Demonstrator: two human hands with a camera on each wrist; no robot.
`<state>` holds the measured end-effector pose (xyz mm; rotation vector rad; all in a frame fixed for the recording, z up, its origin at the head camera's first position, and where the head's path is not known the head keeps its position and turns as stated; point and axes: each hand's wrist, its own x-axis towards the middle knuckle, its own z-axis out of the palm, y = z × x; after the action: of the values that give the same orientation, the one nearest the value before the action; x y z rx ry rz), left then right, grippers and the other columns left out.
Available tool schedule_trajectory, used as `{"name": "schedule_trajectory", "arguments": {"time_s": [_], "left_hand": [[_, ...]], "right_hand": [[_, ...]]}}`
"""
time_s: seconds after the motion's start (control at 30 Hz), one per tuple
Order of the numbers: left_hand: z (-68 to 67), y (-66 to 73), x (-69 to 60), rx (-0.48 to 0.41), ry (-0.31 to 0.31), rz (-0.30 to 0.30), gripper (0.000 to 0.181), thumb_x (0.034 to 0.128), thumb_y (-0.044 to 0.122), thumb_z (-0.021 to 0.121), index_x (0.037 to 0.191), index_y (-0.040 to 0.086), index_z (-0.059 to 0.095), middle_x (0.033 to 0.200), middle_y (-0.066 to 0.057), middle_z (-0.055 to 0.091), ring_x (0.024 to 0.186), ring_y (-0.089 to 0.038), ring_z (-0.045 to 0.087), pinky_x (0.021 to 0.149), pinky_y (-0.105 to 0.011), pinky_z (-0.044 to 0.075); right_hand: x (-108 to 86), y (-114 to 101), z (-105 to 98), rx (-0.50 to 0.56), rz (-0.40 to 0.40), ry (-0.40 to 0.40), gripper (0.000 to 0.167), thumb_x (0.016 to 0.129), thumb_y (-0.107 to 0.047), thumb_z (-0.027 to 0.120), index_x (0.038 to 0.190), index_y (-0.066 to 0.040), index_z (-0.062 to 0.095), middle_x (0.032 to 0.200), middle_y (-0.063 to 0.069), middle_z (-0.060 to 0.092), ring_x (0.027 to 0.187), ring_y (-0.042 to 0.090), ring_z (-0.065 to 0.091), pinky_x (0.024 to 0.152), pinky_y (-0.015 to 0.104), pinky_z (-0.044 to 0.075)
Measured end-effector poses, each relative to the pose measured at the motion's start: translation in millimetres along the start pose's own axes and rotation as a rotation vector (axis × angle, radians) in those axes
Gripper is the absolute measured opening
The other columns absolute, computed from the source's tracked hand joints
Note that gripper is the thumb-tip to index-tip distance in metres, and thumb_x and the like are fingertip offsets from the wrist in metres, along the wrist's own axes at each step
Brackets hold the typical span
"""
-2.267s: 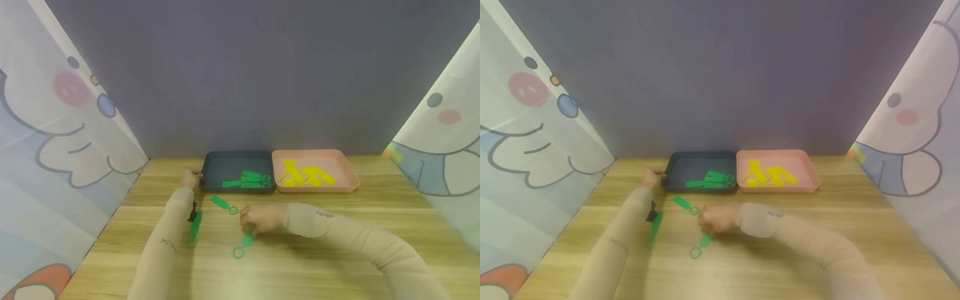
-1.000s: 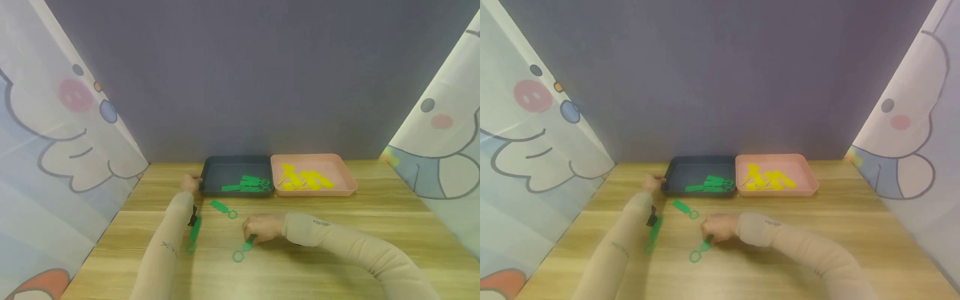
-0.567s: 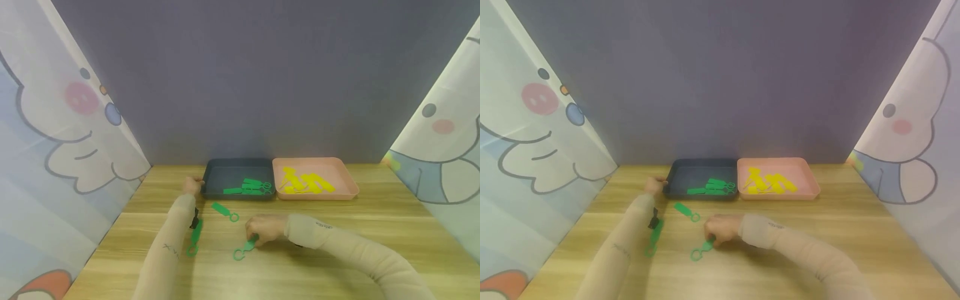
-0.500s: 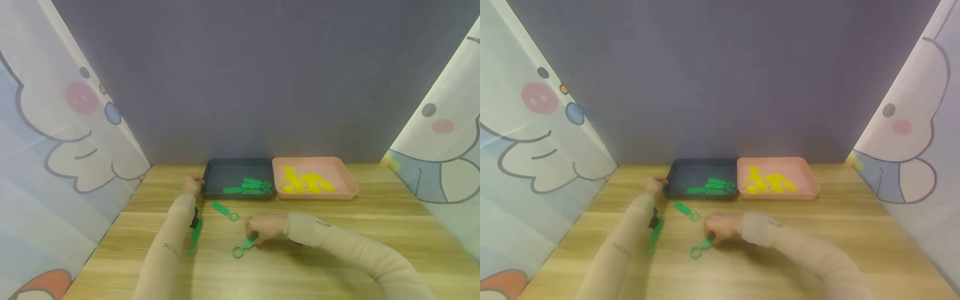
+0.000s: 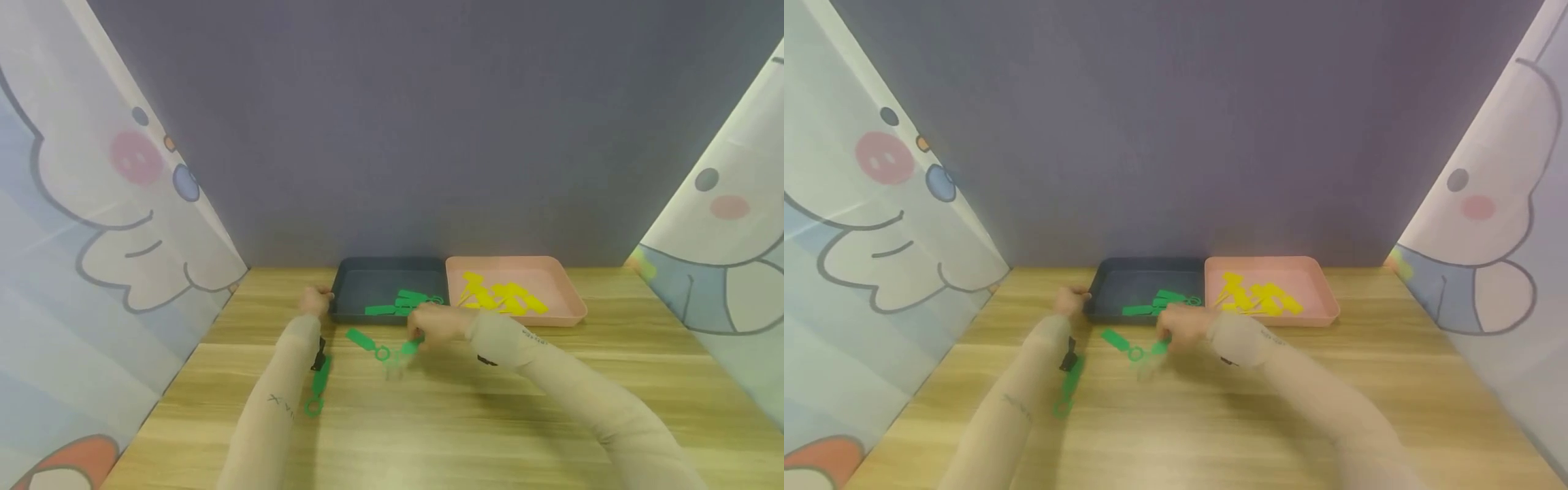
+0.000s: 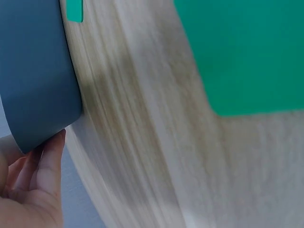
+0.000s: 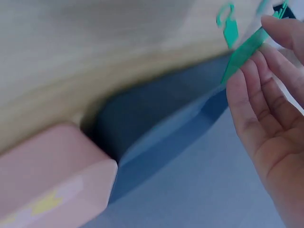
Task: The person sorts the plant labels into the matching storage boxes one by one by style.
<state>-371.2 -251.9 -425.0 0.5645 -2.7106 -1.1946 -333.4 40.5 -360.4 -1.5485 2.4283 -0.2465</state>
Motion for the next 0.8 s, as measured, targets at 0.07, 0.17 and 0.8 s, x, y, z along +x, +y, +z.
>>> {"name": "schedule_trajectory", "arguments": {"time_s": [0.07, 0.17, 0.8], "left_hand": [[-0.9, 0.2, 2.1, 0.002, 0.010, 0.005, 0.028, 0.0894, 0.014, 0.055, 0.114, 0.000, 0.062, 0.121, -0.019, 0.059, 0.113, -0.034, 0.054, 0.095, -0.043, 0.044], [-2.0, 2.1, 1.9, 0.004, 0.009, 0.004, 0.028, 0.0895, 0.013, 0.056, 0.113, 0.000, 0.062, 0.121, -0.019, 0.058, 0.114, -0.034, 0.053, 0.095, -0.043, 0.044], [-0.3, 8.5, -11.4, 0.026, 0.023, 0.011, 0.029, 0.0907, 0.013, 0.054, 0.116, 0.000, 0.061, 0.121, -0.018, 0.059, 0.113, -0.033, 0.054, 0.095, -0.042, 0.044]], "right_hand": [[4.3, 3, -9, -0.006, 0.043, 0.017, 0.018, 0.076, -0.009, 0.072, 0.094, -0.011, 0.073, 0.098, -0.002, 0.069, 0.085, 0.011, 0.057, 0.087, 0.034, 0.048], [9.8, 8, -19, 0.015, 0.093, 0.045, 0.024, 0.076, -0.011, 0.073, 0.100, -0.008, 0.071, 0.103, 0.002, 0.068, 0.091, 0.015, 0.056, 0.093, 0.040, 0.044], [46.7, 39, -40, 0.084, 0.254, 0.117, 0.030, 0.080, -0.015, 0.071, 0.107, -0.004, 0.066, 0.107, 0.006, 0.065, 0.098, 0.019, 0.058, 0.086, 0.030, 0.050]]}}
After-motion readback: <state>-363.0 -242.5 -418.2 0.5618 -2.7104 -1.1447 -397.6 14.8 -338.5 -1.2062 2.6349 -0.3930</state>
